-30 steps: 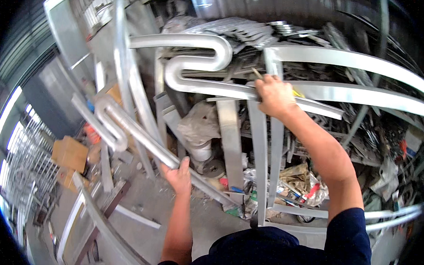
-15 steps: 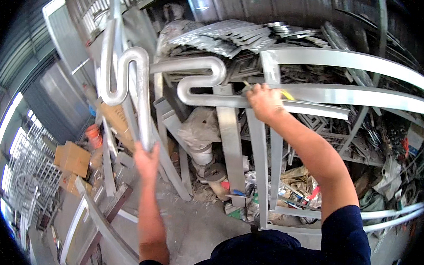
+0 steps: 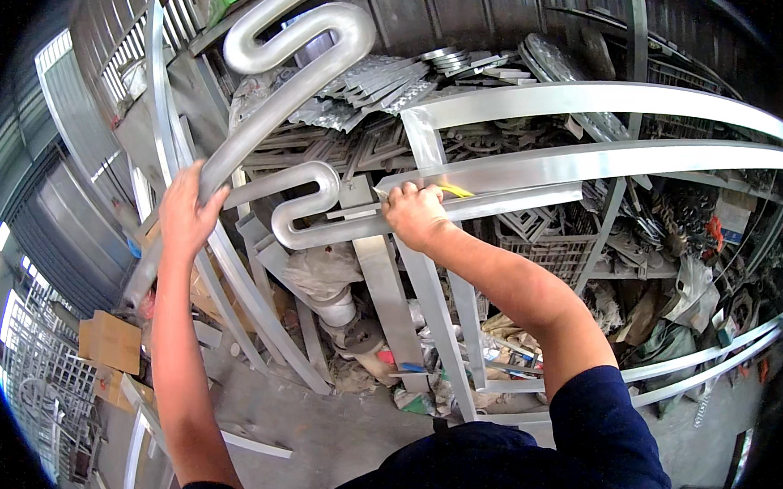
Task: The person sorts through a pile of metal profiles and decorative pieces in a cluttered storage area. They repeatedly pick up items, measure them with a tape measure, and place them on the floor or back into the pile.
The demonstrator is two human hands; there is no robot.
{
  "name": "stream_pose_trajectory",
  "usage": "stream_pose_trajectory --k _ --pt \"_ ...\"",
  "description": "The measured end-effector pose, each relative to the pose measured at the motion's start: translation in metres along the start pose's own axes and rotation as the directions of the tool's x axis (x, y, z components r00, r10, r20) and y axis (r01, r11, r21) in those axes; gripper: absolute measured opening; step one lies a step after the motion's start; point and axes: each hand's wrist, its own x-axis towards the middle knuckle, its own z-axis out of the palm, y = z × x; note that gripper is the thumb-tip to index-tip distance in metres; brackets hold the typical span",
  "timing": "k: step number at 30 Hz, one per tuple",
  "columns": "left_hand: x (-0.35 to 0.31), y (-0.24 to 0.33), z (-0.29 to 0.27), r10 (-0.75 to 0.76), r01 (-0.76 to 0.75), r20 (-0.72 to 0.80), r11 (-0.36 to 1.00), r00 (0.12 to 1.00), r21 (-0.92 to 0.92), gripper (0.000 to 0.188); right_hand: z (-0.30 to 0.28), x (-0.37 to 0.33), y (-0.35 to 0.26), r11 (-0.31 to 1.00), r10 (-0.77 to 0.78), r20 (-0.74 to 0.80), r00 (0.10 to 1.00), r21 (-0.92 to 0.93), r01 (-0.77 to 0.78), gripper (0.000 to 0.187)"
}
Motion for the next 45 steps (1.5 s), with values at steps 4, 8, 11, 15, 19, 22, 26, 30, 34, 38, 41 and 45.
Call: stream_pose_trajectory --k 4,8,11,15,19,22,26,30,34,38,41,45 --pt "0.046 0.034 0.013 0.102 -0.106 -0.052 0.992 0.993 -0.068 0.053 -0.013 -0.011 -0.003 0.997 -0.047 0.002 0.999 0.058 0.047 0.03" --pt "0.082 0.081 0.037 0.161 -0.174 -0.093 0.974 0.983 -0.147 0.053 -0.021 -0.014 -0.023 0.994 -0.084 0.014 0.996 0.076 0.083 0.029" --pt "0.111 0.138 0.06 0.213 -0.241 -0.144 0.945 0.966 -0.22 0.055 -0.035 -0.013 -0.046 0.993 -0.102 0.073 0.992 0.063 0.098 0.033" --pt "0.124 0.206 0.063 0.203 -0.195 -0.007 0.928 0.979 -0.317 0.056 -0.046 0.012 -0.124 0.974 -0.197 -0.056 0.979 0.103 0.202 0.032" --pt "0.134 0.326 0.077 0.269 -0.26 -0.056 0.822 0.961 -0.507 0.058 -0.05 -0.01 -0.145 0.982 -0.171 -0.072 0.983 0.075 0.176 0.03" --pt "0.114 0.344 0.098 0.258 -0.243 -0.03 0.856 0.966 -0.456 0.059 -0.068 -0.019 -0.206 0.951 -0.285 -0.163 0.945 0.079 0.3 0.029" --pt "0.117 0.386 0.082 0.237 -0.203 0.006 0.843 0.972 -0.499 0.053 -0.09 -0.05 -0.239 0.926 -0.361 -0.219 0.906 0.032 0.377 0.028" --pt "0.103 0.427 0.085 0.177 -0.164 -0.035 0.791 0.984 -0.59 0.05 -0.101 -0.076 -0.258 0.912 -0.337 -0.264 0.904 0.148 0.384 0.028" --pt "0.083 0.448 0.085 0.24 -0.186 0.002 0.759 0.971 -0.625 0.052 -0.089 -0.083 -0.286 0.911 -0.308 -0.263 0.914 0.198 0.363 0.028" --pt "0.062 0.432 0.092 0.218 -0.144 0.047 0.777 0.975 -0.613 0.056 -0.094 -0.08 -0.294 0.858 -0.34 -0.267 0.902 0.305 0.414 0.028" --pt "0.057 0.427 0.092 0.185 -0.068 0.149 0.819 0.971 -0.57 0.056 -0.093 -0.081 -0.289 0.855 -0.334 -0.224 0.916 0.337 0.394 0.028" --pt "0.051 0.456 0.11 0.155 -0.005 0.15 0.714 0.977 -0.7 0.013 -0.082 -0.09 -0.282 0.876 -0.392 -0.078 0.916 0.273 0.398 0.028"
